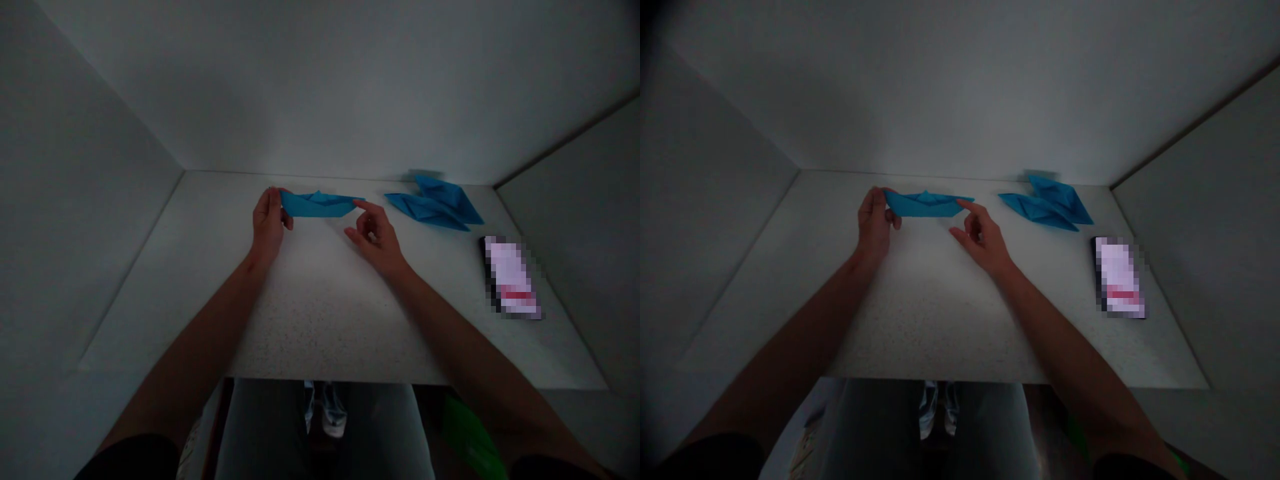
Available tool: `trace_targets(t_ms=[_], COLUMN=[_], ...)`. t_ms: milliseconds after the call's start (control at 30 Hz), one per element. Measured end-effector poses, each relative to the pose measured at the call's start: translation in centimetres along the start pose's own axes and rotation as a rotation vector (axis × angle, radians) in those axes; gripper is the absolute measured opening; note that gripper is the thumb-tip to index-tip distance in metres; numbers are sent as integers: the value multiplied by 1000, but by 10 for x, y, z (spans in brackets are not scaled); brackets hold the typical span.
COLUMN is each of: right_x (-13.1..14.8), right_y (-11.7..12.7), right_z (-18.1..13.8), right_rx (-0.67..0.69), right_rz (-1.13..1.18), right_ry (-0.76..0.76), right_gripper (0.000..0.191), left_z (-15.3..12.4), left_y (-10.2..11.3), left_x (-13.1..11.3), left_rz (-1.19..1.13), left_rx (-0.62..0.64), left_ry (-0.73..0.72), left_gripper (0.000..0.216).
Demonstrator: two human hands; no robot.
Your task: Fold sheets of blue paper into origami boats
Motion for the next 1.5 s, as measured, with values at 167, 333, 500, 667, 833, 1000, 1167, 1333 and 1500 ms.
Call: trace_targets(t_ms=[167, 333, 500, 667, 833, 1000, 1167, 1333, 1500], right_x=[-3, -7, -4, -11, -23, -9, 16, 18, 7], right_y=[12, 18, 50, 132, 184, 177, 162, 165, 163], right_z=[-3, -4, -14, -42, -59, -76, -119, -128, -73], right_rx=[-74, -7, -29, -81, -77, -147, -205, -135, 0], right_rz=[-259, -342, -512, -787, -1015, -1235, -1192, -1133, -1182], right_ry=[48, 64, 68, -26, -119, -181, -186, -234, -212], right_gripper=[45, 24, 31, 43, 45, 42, 33, 29, 29], left_z=[-3, -10, -10, -6, -5, -7, -6, -6, -6], left_y=[-1, -6, -3, 1, 0, -1, -1, 0, 0], left_x=[1, 0, -3, -1, 2, 1, 1, 3, 5], left_rz=[22, 56, 66, 68, 65, 72, 83, 103, 96], left_rx=[141, 215, 117, 110, 129, 132, 147, 168, 182], left_ry=[-6, 39, -19, -13, -12, -7, 0, 13, 37], left_gripper=[67, 75, 75, 73, 74, 72, 73, 75, 73])
Point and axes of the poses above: each hand's wrist, its own z-axis towards the middle knuckle, its own y-axis out of the back of the hand, x = y × z, the point moved 2 cm from there along z, towards the middle knuckle, and after that the axes turned 7 degrees about -z, right-handed, at the moved point
